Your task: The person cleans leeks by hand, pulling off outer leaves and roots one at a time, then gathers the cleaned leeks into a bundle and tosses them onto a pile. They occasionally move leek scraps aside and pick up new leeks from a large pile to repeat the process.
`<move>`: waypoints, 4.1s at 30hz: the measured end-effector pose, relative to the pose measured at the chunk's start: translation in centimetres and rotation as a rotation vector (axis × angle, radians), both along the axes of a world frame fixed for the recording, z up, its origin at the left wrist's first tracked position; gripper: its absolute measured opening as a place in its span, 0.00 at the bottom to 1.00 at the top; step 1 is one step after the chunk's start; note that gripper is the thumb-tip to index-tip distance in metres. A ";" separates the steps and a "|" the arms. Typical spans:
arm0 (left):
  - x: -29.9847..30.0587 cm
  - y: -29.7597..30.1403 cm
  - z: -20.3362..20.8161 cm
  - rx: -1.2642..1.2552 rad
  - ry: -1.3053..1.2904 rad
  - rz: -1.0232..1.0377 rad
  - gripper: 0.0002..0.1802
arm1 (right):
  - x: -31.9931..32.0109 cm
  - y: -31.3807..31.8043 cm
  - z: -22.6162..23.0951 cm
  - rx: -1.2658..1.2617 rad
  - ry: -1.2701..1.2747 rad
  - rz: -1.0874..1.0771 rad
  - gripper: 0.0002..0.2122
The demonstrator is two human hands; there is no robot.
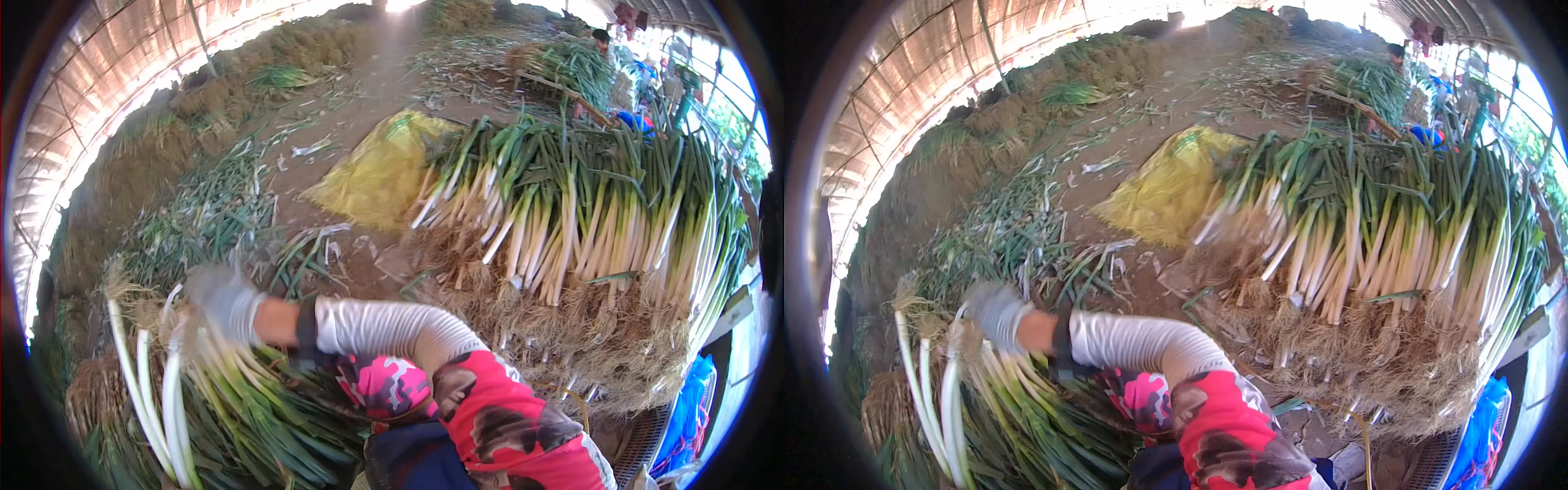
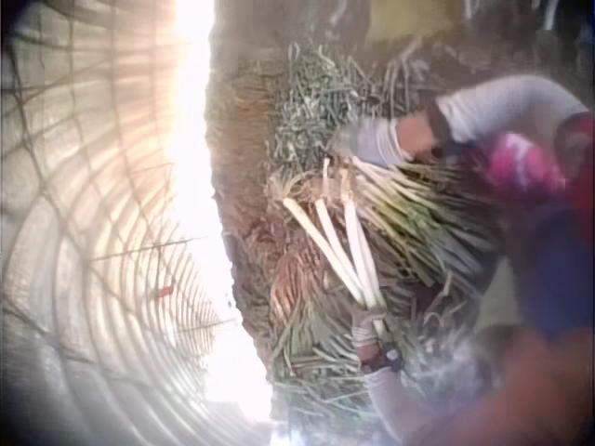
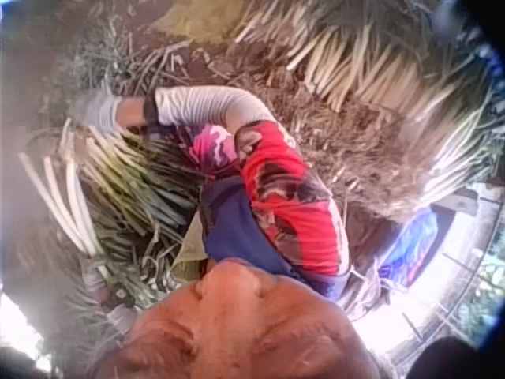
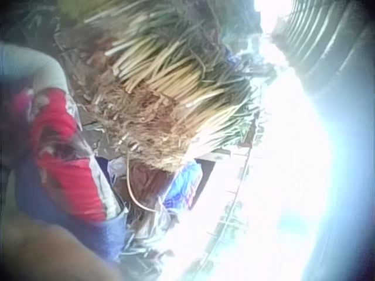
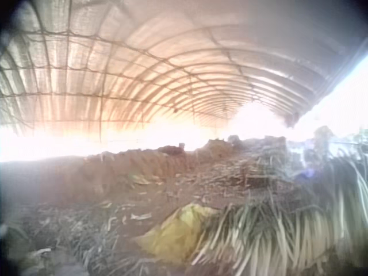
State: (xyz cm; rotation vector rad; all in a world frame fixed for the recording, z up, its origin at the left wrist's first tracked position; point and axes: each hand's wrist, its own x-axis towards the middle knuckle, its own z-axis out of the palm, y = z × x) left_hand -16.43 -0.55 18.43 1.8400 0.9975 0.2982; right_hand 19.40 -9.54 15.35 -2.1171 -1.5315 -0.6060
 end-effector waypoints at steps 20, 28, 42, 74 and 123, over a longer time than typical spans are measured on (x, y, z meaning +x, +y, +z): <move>18.6 -1.0 5.2 0.429 0.069 -0.556 0.26 | 17.4 -13.4 7.4 -0.338 0.250 -0.494 0.14; 9.9 5.0 2.1 0.632 0.165 -0.360 0.26 | 24.5 -42.4 -11.1 0.237 0.512 -1.399 0.17; 2.2 17.0 -22.3 -1.319 -0.232 -0.281 0.20 | 8.7 -25.9 -30.2 -0.623 0.888 -0.438 0.22; 18.6 11.6 -25.4 -0.034 0.415 0.010 0.33 | -4.7 9.7 -18.8 -0.772 0.693 0.074 0.28; 7.3 10.7 -12.5 -0.443 -0.318 -0.152 0.41 | -2.8 12.9 -10.8 0.279 0.686 0.471 0.34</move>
